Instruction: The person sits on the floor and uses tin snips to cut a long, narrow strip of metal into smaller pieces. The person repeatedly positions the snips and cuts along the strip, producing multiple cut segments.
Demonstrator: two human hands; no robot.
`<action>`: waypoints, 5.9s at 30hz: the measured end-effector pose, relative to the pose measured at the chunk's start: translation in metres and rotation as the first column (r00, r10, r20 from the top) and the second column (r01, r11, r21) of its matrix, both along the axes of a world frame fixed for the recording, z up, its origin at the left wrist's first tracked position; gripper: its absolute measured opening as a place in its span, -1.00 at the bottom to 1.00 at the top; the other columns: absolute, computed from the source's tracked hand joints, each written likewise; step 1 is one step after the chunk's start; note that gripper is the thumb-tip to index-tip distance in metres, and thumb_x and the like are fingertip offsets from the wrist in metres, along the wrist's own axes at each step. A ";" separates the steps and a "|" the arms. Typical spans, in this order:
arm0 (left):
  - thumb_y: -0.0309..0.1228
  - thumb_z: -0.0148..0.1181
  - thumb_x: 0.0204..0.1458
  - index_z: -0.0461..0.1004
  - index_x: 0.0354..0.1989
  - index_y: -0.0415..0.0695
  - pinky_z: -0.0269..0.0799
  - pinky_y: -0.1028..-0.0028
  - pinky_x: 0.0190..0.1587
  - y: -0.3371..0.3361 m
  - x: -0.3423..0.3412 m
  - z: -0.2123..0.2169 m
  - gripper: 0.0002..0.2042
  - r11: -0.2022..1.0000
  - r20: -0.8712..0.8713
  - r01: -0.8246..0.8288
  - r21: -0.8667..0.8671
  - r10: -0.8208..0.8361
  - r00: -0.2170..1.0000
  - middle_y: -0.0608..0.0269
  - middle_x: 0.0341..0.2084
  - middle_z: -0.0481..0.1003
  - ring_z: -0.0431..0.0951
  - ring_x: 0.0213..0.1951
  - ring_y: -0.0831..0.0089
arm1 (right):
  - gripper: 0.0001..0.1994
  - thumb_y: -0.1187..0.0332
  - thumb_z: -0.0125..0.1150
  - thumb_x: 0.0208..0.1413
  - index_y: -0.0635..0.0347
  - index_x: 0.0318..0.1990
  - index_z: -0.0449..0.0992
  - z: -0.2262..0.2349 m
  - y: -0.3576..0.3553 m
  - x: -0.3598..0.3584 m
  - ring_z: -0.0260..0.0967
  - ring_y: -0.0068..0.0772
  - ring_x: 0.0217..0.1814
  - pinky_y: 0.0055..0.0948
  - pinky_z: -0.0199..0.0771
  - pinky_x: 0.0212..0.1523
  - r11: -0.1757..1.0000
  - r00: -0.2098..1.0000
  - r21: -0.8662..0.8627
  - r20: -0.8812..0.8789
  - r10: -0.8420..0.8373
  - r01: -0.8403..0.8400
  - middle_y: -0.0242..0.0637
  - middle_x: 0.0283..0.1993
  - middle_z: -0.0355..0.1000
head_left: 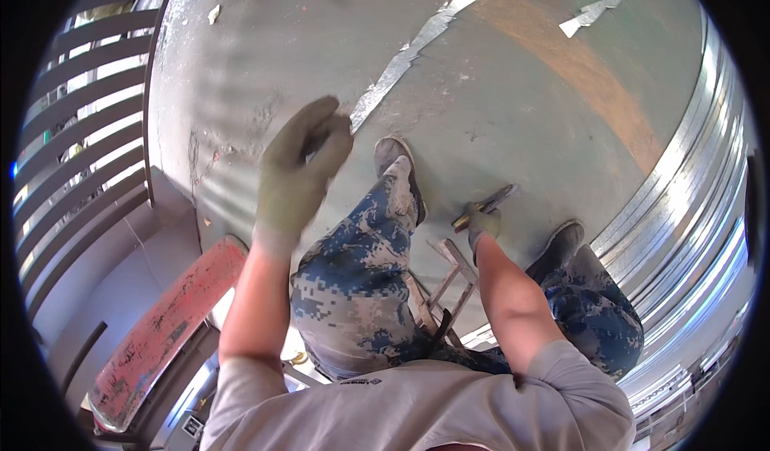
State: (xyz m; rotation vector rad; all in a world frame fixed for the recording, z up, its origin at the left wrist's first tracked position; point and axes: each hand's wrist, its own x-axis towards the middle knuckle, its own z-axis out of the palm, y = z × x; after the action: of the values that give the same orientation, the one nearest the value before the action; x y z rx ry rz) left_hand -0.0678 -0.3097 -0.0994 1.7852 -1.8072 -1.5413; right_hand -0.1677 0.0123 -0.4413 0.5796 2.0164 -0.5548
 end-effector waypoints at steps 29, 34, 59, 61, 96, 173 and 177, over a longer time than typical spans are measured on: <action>-0.37 0.23 0.25 0.79 -0.07 0.03 0.64 -0.03 0.04 -0.070 0.136 -0.241 -0.78 0.589 0.742 0.807 0.039 -0.558 0.371 0.01 -0.13 0.77 0.77 0.00 -0.06 | -0.57 0.06 0.45 0.46 0.14 0.27 0.66 0.127 -0.004 -0.059 0.65 -0.32 0.16 -0.23 0.69 0.20 0.812 0.916 -0.583 0.318 0.245 -0.015 -0.30 0.17 0.64; -0.39 0.22 0.22 0.75 -0.11 0.04 0.61 -0.02 -0.03 -0.043 0.164 -0.104 -0.81 0.536 0.720 0.840 -0.090 -0.547 0.426 0.09 -0.24 0.76 0.75 -0.11 -0.06 | -0.48 0.06 0.42 0.48 0.22 0.38 0.55 0.213 -0.061 -0.063 0.69 -0.15 0.22 -0.18 0.76 0.14 0.698 0.905 -0.693 0.394 0.161 0.178 -0.16 0.25 0.65; -0.26 0.46 0.25 0.72 0.14 -0.13 0.64 0.17 -0.20 0.204 0.154 0.196 -0.65 0.404 0.318 0.681 -0.610 -0.663 0.678 0.00 -0.39 0.70 0.76 -0.32 0.04 | -0.79 0.32 0.44 0.42 0.14 0.04 0.54 0.483 0.013 -0.024 0.64 -0.23 -0.18 -0.04 0.85 0.00 0.051 0.967 -0.988 0.132 -0.218 0.146 -0.34 -0.20 0.53; -0.22 0.47 0.28 0.70 0.22 -0.15 0.66 0.25 -0.10 0.204 0.149 0.213 -0.59 0.544 0.249 0.688 -0.480 -0.668 0.701 0.06 -0.30 0.73 0.77 -0.24 0.17 | -0.79 0.35 0.47 0.39 0.13 0.02 0.55 0.493 0.011 -0.027 0.64 -0.21 -0.18 -0.02 0.85 -0.01 0.051 0.959 -0.986 0.142 -0.247 0.159 -0.33 -0.20 0.52; -0.47 0.36 0.41 0.64 0.25 -0.29 0.72 0.47 -0.18 0.107 0.067 0.104 -0.70 0.702 -0.667 0.661 0.264 -0.363 0.651 0.14 -0.16 0.75 0.74 -0.29 0.48 | -0.58 0.04 0.42 0.44 0.32 0.02 0.67 0.478 0.143 0.015 0.61 -0.30 0.05 -0.26 0.61 0.19 0.526 0.877 -0.707 -0.322 0.357 -0.474 -0.12 0.06 0.61; -0.01 0.06 0.59 0.62 0.25 -0.18 0.49 0.46 -0.45 0.126 0.061 0.124 -0.53 0.674 -0.597 0.730 0.114 -0.541 0.593 0.20 -0.15 0.74 0.53 -0.50 0.60 | -0.81 0.32 0.39 0.28 0.29 -0.19 0.63 0.471 0.069 -0.020 0.49 0.12 -0.13 -0.06 0.53 -0.02 0.065 -0.054 0.118 -0.794 0.606 -0.991 0.01 -0.06 0.50; 0.02 0.05 0.58 0.62 0.25 -0.20 0.51 0.43 -0.44 0.122 0.058 0.112 -0.50 0.661 -0.650 0.730 0.172 -0.481 0.588 0.21 -0.15 0.74 0.53 -0.50 0.55 | -0.80 0.27 0.39 0.26 0.22 -0.14 0.65 0.466 0.069 -0.019 0.50 0.12 -0.04 -0.06 0.49 0.12 0.110 -0.105 0.236 -0.739 0.666 -0.966 0.00 -0.03 0.51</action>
State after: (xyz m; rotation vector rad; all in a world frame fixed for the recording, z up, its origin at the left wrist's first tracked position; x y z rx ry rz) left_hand -0.0098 -0.1880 0.0130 0.5718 -1.9556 -2.5530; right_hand -0.1868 0.0809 0.0248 -1.5607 2.2949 -0.2790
